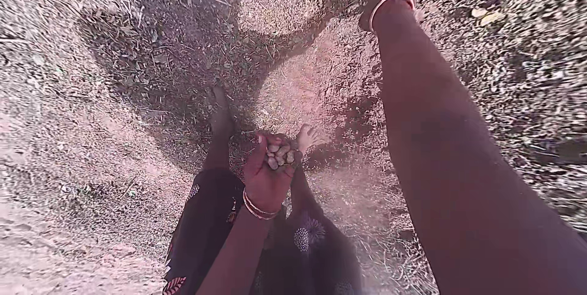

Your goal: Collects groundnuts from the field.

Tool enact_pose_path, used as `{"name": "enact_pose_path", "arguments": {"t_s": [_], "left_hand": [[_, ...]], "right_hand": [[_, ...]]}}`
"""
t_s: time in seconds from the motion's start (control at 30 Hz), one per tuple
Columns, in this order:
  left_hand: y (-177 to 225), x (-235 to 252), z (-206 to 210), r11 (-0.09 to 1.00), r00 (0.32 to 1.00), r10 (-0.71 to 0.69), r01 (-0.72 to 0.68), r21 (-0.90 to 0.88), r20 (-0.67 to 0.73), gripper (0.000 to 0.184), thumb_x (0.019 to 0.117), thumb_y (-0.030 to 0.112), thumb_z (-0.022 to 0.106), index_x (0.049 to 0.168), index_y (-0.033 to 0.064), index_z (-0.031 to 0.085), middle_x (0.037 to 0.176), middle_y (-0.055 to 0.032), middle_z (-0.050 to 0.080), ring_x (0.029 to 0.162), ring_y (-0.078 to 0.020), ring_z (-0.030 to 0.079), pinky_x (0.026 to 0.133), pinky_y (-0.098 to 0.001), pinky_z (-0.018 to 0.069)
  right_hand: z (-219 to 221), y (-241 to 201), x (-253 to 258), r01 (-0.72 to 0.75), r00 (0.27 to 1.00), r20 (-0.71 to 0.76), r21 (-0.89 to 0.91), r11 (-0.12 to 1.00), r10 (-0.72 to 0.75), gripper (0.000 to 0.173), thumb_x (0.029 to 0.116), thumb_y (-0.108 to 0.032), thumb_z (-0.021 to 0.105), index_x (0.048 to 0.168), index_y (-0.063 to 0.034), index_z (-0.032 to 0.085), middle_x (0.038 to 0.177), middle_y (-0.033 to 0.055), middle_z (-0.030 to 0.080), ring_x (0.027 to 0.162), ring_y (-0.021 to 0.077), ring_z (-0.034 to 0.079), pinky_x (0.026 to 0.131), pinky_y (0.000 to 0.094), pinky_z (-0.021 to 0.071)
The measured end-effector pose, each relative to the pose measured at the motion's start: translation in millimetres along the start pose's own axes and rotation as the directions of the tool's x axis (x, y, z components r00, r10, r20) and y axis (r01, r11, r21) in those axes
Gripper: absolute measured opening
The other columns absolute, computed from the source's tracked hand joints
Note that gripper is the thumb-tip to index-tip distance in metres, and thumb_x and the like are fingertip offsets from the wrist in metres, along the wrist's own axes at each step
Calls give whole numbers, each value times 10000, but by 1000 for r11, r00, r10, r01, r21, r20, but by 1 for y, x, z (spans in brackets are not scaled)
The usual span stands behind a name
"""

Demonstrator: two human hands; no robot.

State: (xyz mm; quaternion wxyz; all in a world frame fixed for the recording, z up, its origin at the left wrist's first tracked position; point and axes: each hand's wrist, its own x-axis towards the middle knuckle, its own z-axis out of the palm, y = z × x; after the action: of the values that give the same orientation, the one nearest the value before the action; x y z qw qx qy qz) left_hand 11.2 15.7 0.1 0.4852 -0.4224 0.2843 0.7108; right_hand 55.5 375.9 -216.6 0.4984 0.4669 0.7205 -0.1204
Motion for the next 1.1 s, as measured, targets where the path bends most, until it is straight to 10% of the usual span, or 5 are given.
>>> {"name": "enact_pose_path", "arguments": {"t_s": [0.17,0.57,0.73,0.97,1.1], "left_hand": [[-7,2,1,999,1000,-23,23,25,-13,302,1025,305,541,893,128,748,875,-43,726,814,-162,718,760,-330,608],[-6,2,13,999,999,-7,6,33,34,270,1010,294,563,878,157,755,867,-29,723,824,-161,716,776,-343,610],[-6,0,16,1000,999,-12,12,-7,30,312,1030,291,531,880,131,754,870,-42,726,814,-169,718,768,-346,613],[0,1,20,1000,999,-14,15,-20,41,340,1046,300,490,889,143,748,879,-35,725,818,-161,717,765,-337,611],[2,1,19,1000,999,-12,13,-18,48,310,1034,316,530,888,151,749,874,-27,715,814,-156,709,755,-332,607]], "right_hand": [[30,21,8,29,998,51,-73,997,-25,633,843,-198,806,1391,22,578,1550,360,383,1299,627,473,879,840,415],[70,38,-46,-27,983,179,-43,999,35,720,821,-142,814,1424,68,480,1364,400,536,1212,607,558,907,778,456],[132,46,-75,76,945,325,-120,990,-33,567,869,-235,788,1333,41,617,1579,318,365,1193,571,578,847,754,502],[189,35,-119,133,847,527,-93,987,-65,627,916,-162,731,1473,16,506,1515,323,452,1340,530,500,1040,744,407],[124,21,-98,140,933,343,-59,988,-112,219,939,-106,659,1033,88,695,1219,333,646,1140,513,637,872,732,502]]}}
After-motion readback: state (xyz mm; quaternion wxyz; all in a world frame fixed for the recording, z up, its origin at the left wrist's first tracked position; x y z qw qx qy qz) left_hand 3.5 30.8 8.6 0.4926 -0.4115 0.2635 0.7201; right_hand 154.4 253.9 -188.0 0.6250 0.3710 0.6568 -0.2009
